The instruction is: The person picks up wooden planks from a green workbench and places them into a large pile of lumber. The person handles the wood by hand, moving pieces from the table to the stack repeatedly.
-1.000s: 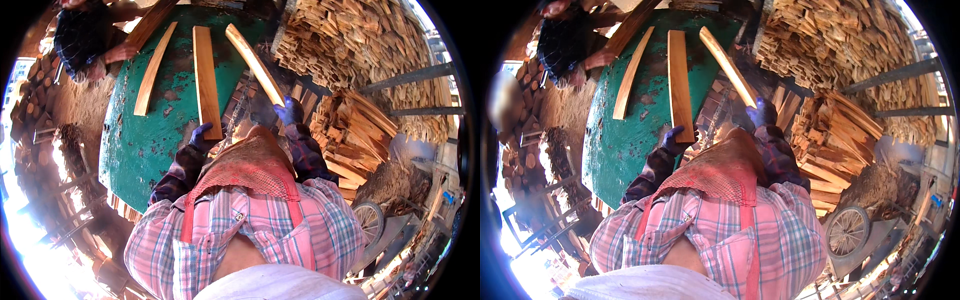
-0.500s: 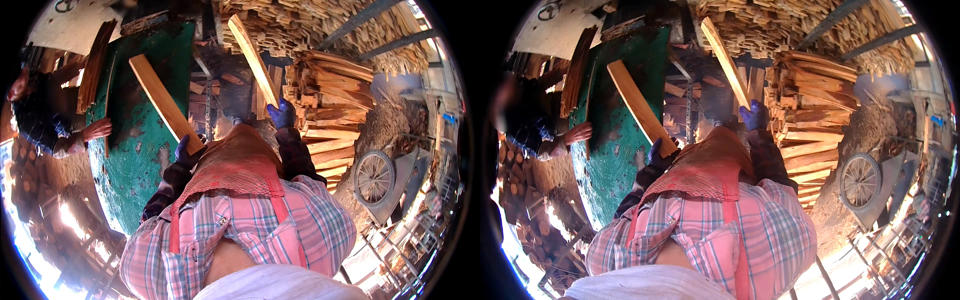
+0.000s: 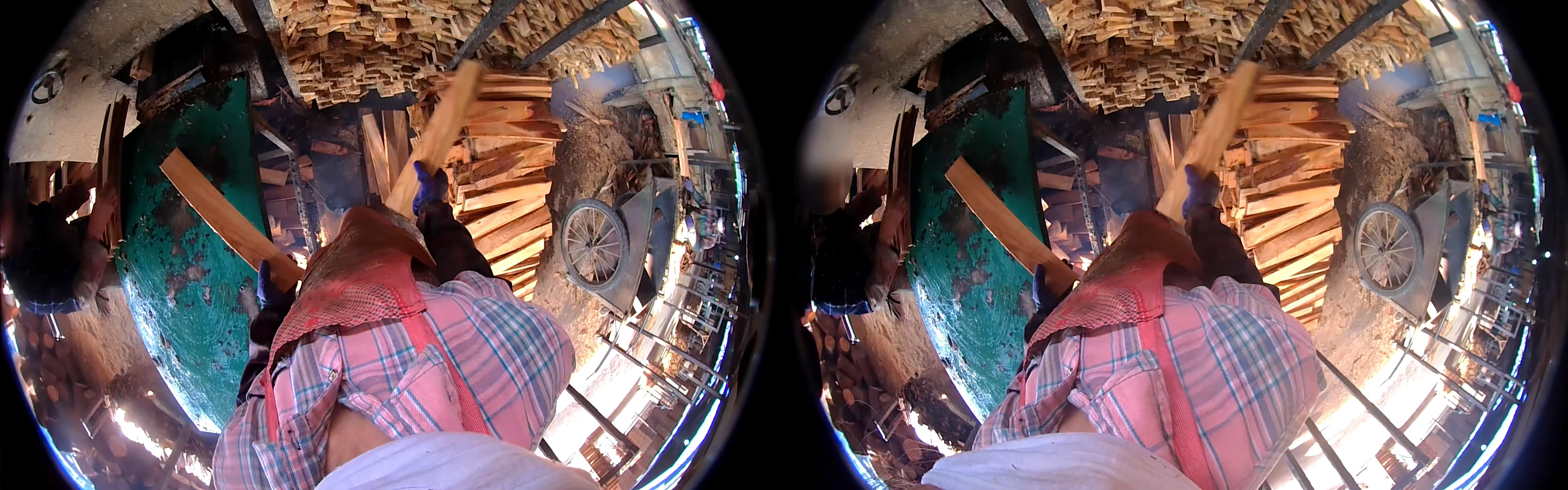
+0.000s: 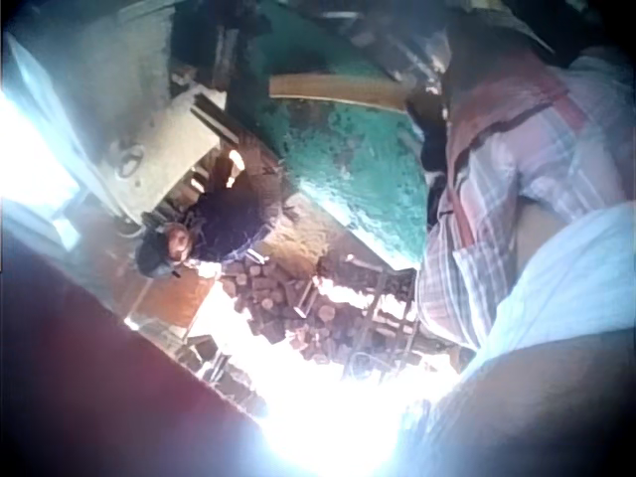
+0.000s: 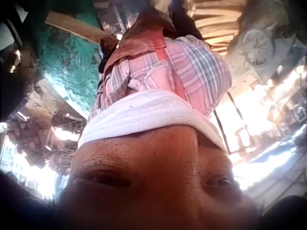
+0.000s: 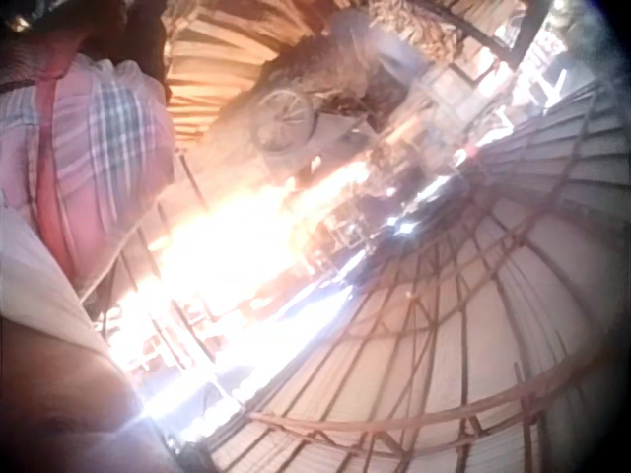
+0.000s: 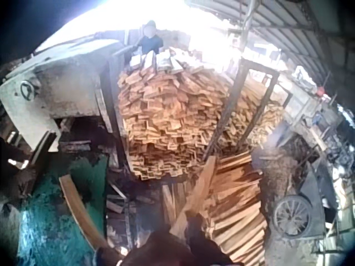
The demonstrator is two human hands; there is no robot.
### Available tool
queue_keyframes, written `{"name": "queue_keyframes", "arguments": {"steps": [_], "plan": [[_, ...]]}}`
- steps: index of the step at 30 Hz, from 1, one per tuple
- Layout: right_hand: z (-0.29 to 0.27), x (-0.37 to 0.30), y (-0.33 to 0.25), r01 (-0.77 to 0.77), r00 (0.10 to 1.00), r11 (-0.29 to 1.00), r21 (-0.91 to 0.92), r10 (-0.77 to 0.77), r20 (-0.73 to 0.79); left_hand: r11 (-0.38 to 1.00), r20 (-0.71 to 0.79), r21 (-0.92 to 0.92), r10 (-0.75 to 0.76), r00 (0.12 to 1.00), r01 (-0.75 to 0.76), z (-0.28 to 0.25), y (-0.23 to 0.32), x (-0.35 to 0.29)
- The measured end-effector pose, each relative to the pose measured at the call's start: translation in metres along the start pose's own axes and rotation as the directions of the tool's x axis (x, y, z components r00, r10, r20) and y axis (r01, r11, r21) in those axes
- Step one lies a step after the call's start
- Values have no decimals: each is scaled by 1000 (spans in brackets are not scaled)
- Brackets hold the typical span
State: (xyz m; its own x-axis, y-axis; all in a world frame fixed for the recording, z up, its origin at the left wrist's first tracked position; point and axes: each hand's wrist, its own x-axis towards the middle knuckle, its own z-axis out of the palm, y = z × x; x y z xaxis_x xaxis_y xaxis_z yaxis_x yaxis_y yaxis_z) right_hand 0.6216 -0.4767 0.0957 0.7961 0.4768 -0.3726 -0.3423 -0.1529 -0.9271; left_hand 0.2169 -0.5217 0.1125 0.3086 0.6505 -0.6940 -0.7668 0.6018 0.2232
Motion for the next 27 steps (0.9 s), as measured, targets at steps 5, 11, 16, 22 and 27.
{"name": "queue_keyframes", "arguments": {"steps": [5,11,16,22,27], "plan": [[9,96,-27,-21,1000,931,364,22,2,978,188,116,149,971,-172,-47,9,16],[52,190,-58,-295,948,942,161,267,175,800,-180,464,505,844,-380,-62,15,4],[189,63,17,-310,693,947,78,169,700,715,-267,557,636,725,-422,-62,4,-19],[294,-198,94,133,-85,990,40,-29,996,594,-376,573,802,463,-564,-81,-38,-76],[255,-276,126,284,-521,952,-118,256,814,485,-673,352,726,143,-801,-73,-59,-160]]}}
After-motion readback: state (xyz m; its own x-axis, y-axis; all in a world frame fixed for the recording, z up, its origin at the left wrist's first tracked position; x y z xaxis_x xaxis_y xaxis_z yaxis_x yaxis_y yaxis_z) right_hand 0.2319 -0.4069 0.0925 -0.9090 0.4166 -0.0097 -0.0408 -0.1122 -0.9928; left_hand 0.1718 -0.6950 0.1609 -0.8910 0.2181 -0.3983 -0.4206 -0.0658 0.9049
